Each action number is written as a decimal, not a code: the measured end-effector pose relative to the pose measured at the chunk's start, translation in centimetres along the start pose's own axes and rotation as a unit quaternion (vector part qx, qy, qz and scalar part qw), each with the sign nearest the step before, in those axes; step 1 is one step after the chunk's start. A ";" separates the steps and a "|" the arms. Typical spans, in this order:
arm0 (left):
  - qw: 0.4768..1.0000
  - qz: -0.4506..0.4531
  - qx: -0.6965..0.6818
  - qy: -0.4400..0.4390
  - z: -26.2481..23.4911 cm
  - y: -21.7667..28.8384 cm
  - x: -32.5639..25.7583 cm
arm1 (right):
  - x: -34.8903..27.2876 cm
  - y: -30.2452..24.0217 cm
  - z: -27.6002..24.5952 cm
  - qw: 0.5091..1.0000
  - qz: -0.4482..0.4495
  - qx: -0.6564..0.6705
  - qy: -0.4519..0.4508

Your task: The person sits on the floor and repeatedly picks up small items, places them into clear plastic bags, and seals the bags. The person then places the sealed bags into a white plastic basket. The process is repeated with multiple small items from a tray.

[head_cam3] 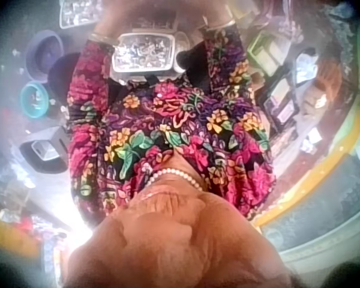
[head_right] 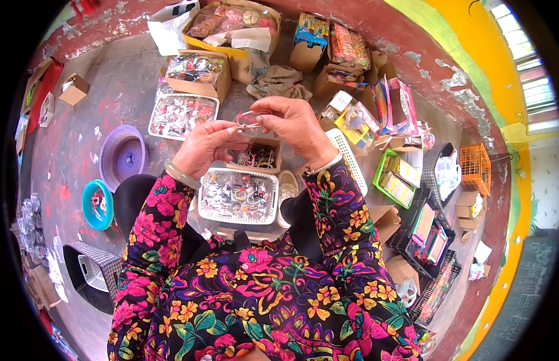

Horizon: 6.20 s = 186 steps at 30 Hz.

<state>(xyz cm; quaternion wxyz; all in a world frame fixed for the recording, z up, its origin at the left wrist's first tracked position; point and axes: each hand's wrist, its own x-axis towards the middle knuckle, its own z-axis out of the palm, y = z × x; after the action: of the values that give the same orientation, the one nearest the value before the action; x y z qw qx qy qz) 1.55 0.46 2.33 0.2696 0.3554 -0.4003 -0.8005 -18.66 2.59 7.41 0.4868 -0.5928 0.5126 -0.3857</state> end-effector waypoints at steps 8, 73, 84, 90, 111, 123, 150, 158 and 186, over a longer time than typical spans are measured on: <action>1.000 0.005 0.012 -0.003 0.4 0.3 -0.3 | 0.2 1.2 -0.4 0.997 -0.044 -0.057 -0.003; 0.998 0.027 0.040 -0.040 0.8 -0.7 0.0 | 0.0 1.5 0.4 0.985 -0.062 -0.120 -0.108; 0.999 0.032 -0.020 -0.013 0.5 -0.6 0.2 | 0.0 1.0 -0.6 0.995 -0.038 -0.082 -0.040; 0.999 0.037 -0.030 -0.014 0.4 -0.8 0.3 | -0.1 0.6 0.2 0.997 0.008 -0.009 -0.070; 0.999 0.023 -0.022 -0.019 1.0 -0.5 0.0 | 0.1 1.6 0.4 0.986 -0.099 -0.136 -0.019; 0.993 0.067 -0.101 0.011 0.2 -0.7 0.4 | 0.5 0.5 -0.4 0.989 0.035 0.016 0.141; 0.970 0.127 -0.209 0.012 1.0 -0.5 0.5 | 1.0 3.1 2.2 0.990 0.048 0.094 0.093; 0.961 0.131 -0.239 0.042 1.0 -0.5 0.4 | 1.2 3.2 2.6 0.991 0.026 0.099 0.084; 0.958 0.135 -0.239 0.077 -0.3 -0.3 0.7 | 1.1 3.6 3.1 0.987 0.102 0.120 0.044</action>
<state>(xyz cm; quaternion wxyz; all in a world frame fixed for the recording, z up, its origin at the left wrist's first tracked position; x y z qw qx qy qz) 1.30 -0.07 1.70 0.4824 0.2838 -0.2197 -0.7990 -16.29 2.04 3.17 0.5679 -0.4573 0.5416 -0.4184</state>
